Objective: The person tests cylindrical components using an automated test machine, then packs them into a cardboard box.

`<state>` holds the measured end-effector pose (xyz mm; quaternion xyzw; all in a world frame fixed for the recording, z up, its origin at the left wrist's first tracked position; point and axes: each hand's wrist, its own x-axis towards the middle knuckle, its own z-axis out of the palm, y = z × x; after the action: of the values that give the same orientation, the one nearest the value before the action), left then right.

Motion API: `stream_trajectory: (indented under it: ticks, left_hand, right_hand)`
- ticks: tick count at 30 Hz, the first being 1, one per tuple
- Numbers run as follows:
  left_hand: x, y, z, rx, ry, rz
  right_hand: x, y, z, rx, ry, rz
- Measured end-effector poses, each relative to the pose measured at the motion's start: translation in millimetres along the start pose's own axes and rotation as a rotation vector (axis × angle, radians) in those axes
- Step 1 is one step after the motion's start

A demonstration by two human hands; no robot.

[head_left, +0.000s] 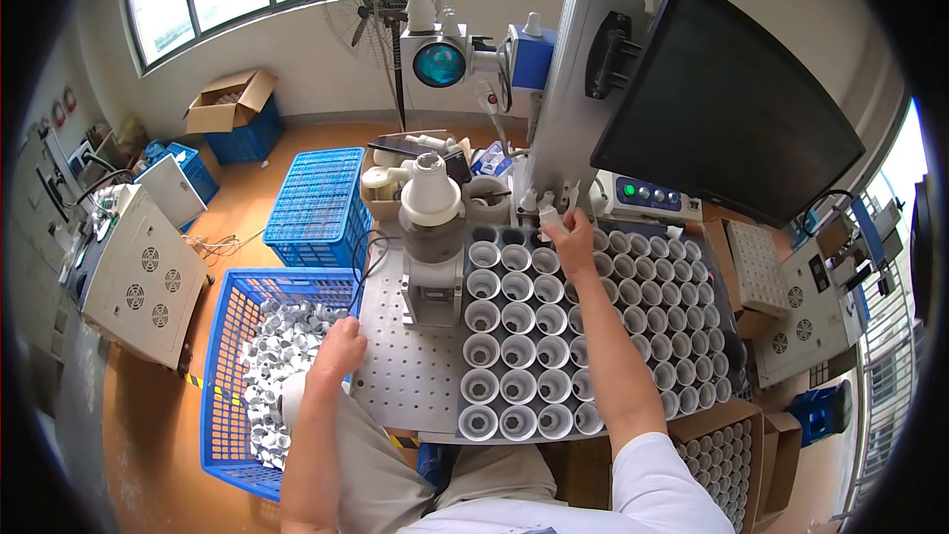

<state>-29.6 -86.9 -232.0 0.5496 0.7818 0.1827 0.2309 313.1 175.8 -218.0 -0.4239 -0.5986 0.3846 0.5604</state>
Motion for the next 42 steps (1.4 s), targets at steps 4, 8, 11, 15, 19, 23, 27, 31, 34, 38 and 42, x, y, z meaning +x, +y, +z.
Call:
stream_trajectory:
  ticks: [4,8,11,15,19,23,27,31,34,38,42]
  left_hand:
    - [0,-1,1,-0.008,0.002,0.001]
    - [0,-1,2,-0.012,0.020,0.005]
    - [-2,0,0,-0.007,0.006,0.041]
    - [-1,-2,1,-0.026,0.006,0.019]
    - [-1,-8,8,0.010,0.135,0.072]
    - [6,-3,-2,-0.363,0.273,0.147]
    - [50,19,-34,-0.398,0.496,0.373]
    - [63,110,-106,-0.489,0.638,0.554]
    - [59,168,-140,-0.548,0.748,0.502]
    - [61,206,-151,-0.565,0.837,0.431]
    - [79,212,-129,-0.505,0.752,0.506]
  right_hand:
    - [-1,-2,-1,-0.088,-0.001,-0.056]
    - [-2,-8,-1,-0.107,-0.010,-0.061]
    - [-2,-7,-1,-0.115,-0.021,-0.072]
    - [-3,-8,-1,-0.109,-0.034,-0.062]
    - [-1,-3,-1,-0.083,-0.032,-0.055]
    - [-2,-9,-1,-0.060,-0.030,-0.043]
    - [4,-22,4,0.055,-0.055,-0.034]
    - [8,-82,15,0.094,-0.070,-0.086]
    - [13,-123,20,0.233,-0.063,-0.128]
    - [19,-159,27,0.331,-0.040,-0.234]
    - [15,-190,40,0.432,-0.067,-0.317]
